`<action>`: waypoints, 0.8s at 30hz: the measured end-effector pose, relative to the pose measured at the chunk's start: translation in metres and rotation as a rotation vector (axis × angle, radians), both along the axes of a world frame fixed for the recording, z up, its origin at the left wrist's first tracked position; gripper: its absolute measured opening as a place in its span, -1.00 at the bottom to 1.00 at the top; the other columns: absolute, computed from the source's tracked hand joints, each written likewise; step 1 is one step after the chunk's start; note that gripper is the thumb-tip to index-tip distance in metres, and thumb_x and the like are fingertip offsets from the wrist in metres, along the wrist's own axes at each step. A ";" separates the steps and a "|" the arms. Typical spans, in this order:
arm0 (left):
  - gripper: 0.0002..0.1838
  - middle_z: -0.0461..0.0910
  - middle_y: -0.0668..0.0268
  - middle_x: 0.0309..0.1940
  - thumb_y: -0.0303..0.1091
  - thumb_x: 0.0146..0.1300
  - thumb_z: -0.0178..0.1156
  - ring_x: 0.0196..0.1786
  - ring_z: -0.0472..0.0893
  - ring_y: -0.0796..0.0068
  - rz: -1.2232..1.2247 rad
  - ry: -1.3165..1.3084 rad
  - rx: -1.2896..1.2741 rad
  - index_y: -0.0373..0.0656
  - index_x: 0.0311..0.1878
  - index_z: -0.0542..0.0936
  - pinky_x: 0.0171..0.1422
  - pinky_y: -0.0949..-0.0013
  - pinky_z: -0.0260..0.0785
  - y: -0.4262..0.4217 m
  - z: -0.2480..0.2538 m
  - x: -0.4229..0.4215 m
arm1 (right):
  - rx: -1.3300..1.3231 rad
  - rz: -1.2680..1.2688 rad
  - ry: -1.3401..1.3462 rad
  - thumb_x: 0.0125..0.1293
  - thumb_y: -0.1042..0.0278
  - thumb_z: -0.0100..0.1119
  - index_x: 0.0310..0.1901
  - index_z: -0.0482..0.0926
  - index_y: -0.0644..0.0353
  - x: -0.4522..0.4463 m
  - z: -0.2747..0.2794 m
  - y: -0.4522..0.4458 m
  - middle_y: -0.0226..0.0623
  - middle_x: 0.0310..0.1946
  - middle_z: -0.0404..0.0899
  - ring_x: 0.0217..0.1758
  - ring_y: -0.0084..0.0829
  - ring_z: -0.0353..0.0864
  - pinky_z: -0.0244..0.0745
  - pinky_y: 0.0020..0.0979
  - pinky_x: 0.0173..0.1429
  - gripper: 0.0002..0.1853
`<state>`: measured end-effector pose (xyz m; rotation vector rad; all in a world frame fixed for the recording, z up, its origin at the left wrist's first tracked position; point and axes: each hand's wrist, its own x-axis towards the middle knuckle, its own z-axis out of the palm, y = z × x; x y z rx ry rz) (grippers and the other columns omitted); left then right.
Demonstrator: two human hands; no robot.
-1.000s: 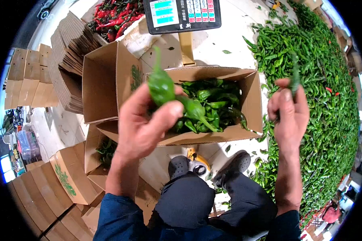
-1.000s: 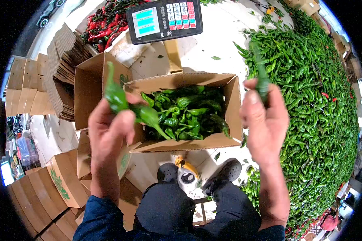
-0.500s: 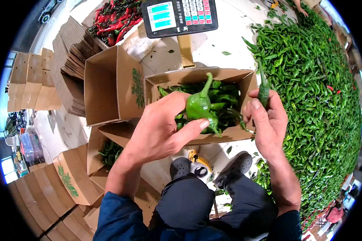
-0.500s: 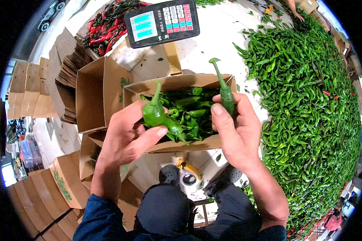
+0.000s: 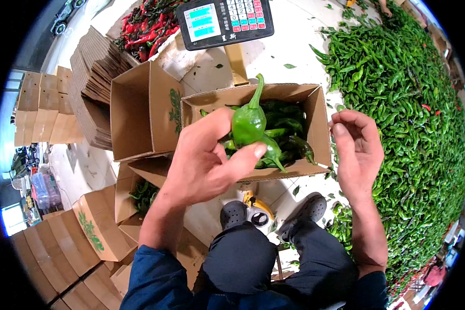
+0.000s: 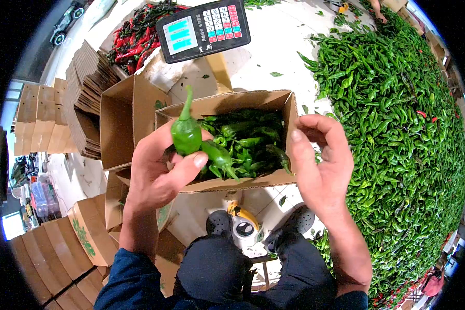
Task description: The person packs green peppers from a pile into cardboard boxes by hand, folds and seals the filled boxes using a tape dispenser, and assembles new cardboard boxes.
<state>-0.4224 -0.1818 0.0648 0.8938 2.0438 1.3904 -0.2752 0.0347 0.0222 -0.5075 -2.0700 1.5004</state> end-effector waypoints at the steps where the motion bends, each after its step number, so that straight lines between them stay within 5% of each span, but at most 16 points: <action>1: -0.72 0.66 0.31 -0.19 -0.43 0.19 0.34 -0.27 0.58 0.62 -0.035 0.004 0.089 -0.26 -0.02 0.67 -0.20 0.54 0.41 0.002 -0.001 0.003 | -0.180 0.039 -0.022 0.44 0.38 0.19 0.15 0.46 0.34 0.003 0.012 -0.001 -0.17 0.04 0.58 0.06 -0.34 0.61 0.59 -0.36 0.11 -0.67; 2: -0.71 0.67 0.24 -0.13 -0.44 0.20 0.32 -0.15 0.63 0.48 -0.080 -0.035 0.141 -0.25 0.00 0.66 -0.04 0.42 0.47 0.005 0.004 0.011 | -0.360 0.082 -0.045 0.47 0.35 0.17 0.18 0.45 0.34 0.004 0.018 -0.001 -0.18 0.04 0.58 0.07 -0.33 0.61 0.61 -0.35 0.09 -0.65; 4: -0.64 0.65 0.14 -0.02 -0.46 0.22 0.32 0.05 0.64 0.34 -0.141 -0.371 0.181 -0.29 0.09 0.61 0.25 0.26 0.47 0.015 0.015 0.030 | -0.725 0.286 -0.005 0.53 -0.11 0.05 0.39 0.30 0.33 0.003 0.019 -0.004 -0.07 0.19 0.50 0.23 -0.21 0.56 0.63 -0.26 0.19 -0.32; 6: -0.58 0.63 0.12 0.03 -0.48 0.25 0.32 0.10 0.61 0.37 -0.234 -0.511 0.465 -0.36 0.17 0.55 0.27 0.28 0.44 0.032 0.000 0.055 | -1.169 0.357 0.007 0.46 -0.35 -0.01 0.46 0.20 0.32 0.003 0.019 -0.013 -0.03 0.29 0.43 0.32 -0.12 0.50 0.52 -0.18 0.35 -0.13; 7: -0.55 0.61 0.12 0.05 -0.49 0.26 0.32 0.13 0.60 0.39 -0.275 -0.604 0.565 -0.38 0.21 0.52 0.28 0.29 0.43 0.039 -0.002 0.066 | -1.189 0.385 -0.076 0.40 -0.47 -0.04 0.48 0.14 0.31 0.006 0.026 -0.015 -0.02 0.33 0.39 0.36 -0.09 0.46 0.38 -0.14 0.47 -0.03; 8: -0.53 0.60 0.13 0.06 -0.50 0.29 0.30 0.14 0.58 0.41 -0.295 -0.742 0.584 -0.41 0.24 0.49 0.27 0.32 0.43 0.043 0.002 0.076 | -1.202 0.247 -0.114 0.46 -0.51 -0.32 0.41 0.30 0.33 0.008 0.032 -0.023 0.03 0.22 0.55 0.21 -0.08 0.62 0.56 -0.11 0.29 -0.05; 10: -0.52 0.61 0.25 0.02 -0.53 0.33 0.27 0.05 0.57 0.55 -0.295 -0.806 0.547 -0.36 0.31 0.46 0.15 0.44 0.44 0.048 0.002 0.085 | -1.113 0.313 -0.237 0.50 -0.40 -0.21 0.33 0.39 0.36 0.032 0.038 -0.011 -0.07 0.16 0.58 0.25 -0.19 0.59 0.46 -0.20 0.38 -0.15; 12: -0.50 0.61 0.31 0.00 -0.54 0.34 0.27 -0.01 0.55 0.63 -0.311 -0.847 0.392 -0.35 0.33 0.45 0.10 0.50 0.44 0.049 0.003 0.086 | -0.979 0.221 -0.223 0.51 -0.37 -0.17 0.25 0.50 0.37 0.052 0.011 -0.007 -0.14 -0.06 0.70 -0.11 -0.33 0.72 0.62 -0.31 0.05 -0.20; 17: -0.70 0.64 0.38 -0.07 -0.53 0.30 0.29 -0.12 0.57 0.65 -0.233 -0.510 0.329 -0.24 0.10 0.57 0.06 0.44 0.49 0.052 -0.022 0.115 | -1.057 0.250 -0.229 0.44 0.11 0.25 0.08 0.61 0.31 0.101 -0.014 0.002 -0.25 -0.21 0.69 -0.30 -0.48 0.68 0.62 -0.47 -0.26 -0.59; 21: -0.69 0.68 0.36 -0.15 -0.49 0.24 0.33 -0.07 0.60 0.64 -0.129 -0.390 0.131 -0.26 0.06 0.62 0.11 0.45 0.48 0.050 -0.026 0.126 | -1.026 0.260 -0.154 0.23 0.65 0.37 -0.03 0.61 0.32 0.129 -0.021 -0.012 -0.32 -0.31 0.67 -0.34 -0.50 0.67 0.65 -0.46 -0.30 -0.73; 24: -0.69 0.68 0.35 -0.10 -0.50 0.27 0.30 -0.08 0.61 0.63 -0.206 -0.402 0.150 -0.27 0.09 0.61 0.07 0.45 0.51 0.045 -0.041 0.129 | -0.720 0.239 -0.287 0.18 0.67 0.42 -0.01 0.65 0.33 0.150 -0.024 -0.015 -0.30 -0.27 0.66 -0.32 -0.51 0.67 0.66 -0.49 -0.27 -0.68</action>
